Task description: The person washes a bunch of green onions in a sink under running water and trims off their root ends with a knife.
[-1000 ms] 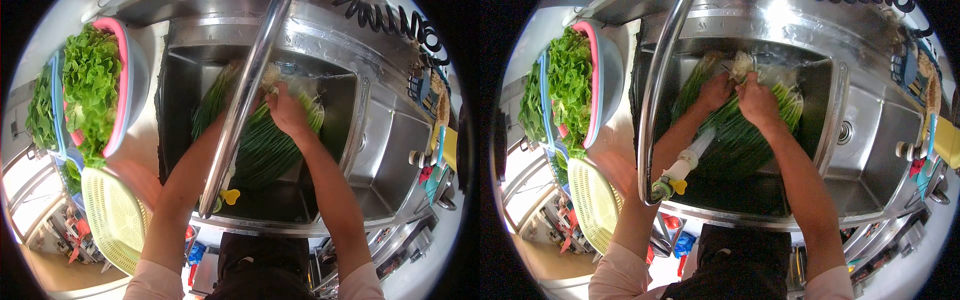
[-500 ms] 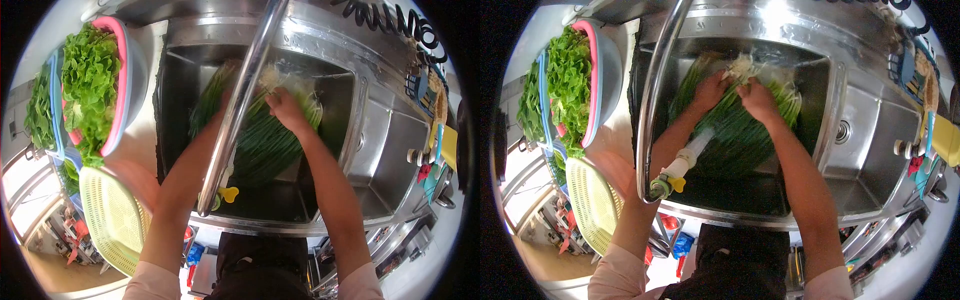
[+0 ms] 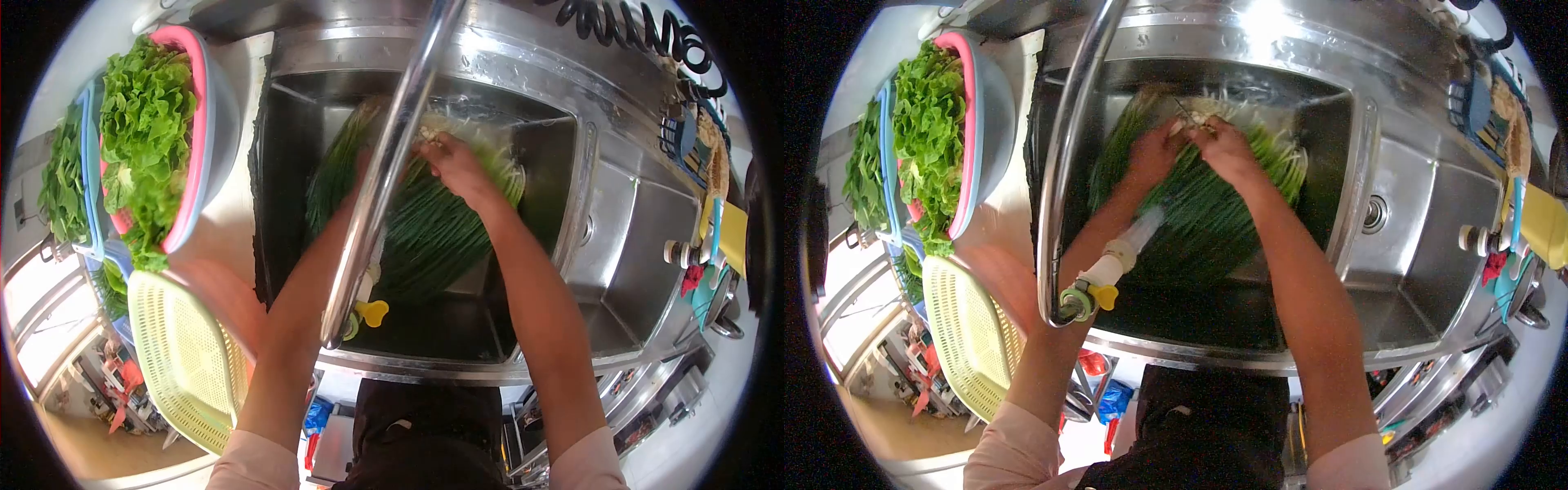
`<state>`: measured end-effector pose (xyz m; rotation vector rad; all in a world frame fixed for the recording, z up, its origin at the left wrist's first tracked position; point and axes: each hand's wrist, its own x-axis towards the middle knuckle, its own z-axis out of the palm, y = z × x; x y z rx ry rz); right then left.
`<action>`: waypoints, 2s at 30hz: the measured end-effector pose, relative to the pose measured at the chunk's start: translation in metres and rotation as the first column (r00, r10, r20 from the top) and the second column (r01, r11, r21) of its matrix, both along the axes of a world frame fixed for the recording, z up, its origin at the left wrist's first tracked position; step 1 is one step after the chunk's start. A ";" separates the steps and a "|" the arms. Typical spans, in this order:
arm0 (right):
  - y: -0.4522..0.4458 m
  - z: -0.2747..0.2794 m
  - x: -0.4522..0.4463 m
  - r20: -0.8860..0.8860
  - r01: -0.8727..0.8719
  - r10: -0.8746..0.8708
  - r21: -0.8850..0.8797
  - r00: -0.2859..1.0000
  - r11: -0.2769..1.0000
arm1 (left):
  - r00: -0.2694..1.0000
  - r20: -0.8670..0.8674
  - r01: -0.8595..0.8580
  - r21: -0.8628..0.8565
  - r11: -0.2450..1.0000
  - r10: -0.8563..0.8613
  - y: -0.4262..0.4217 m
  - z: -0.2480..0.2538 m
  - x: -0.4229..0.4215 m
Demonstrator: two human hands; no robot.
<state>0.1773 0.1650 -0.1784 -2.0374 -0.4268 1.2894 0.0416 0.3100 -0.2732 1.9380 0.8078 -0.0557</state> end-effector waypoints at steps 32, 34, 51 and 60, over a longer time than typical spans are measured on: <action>0.000 -0.015 -0.033 0.675 0.030 0.010 -0.048 0.737 0.998 | 0.966 -0.158 0.204 -0.030 0.979 -0.206 0.004 0.094 0.039; -0.010 -0.034 -0.017 0.668 0.019 0.103 -0.172 0.737 0.985 | 0.966 -0.143 0.197 -0.132 0.972 -0.215 0.003 0.112 0.037; -0.104 0.119 -0.046 0.872 -0.143 0.088 -0.021 0.481 0.990 | 0.773 0.153 -0.544 -0.340 0.767 0.616 -0.005 0.105 -0.061; -0.172 0.190 -0.088 0.813 -0.311 0.376 -0.253 0.445 0.916 | 0.109 -0.092 -0.577 -0.817 -0.013 0.990 -0.189 0.168 -0.160</action>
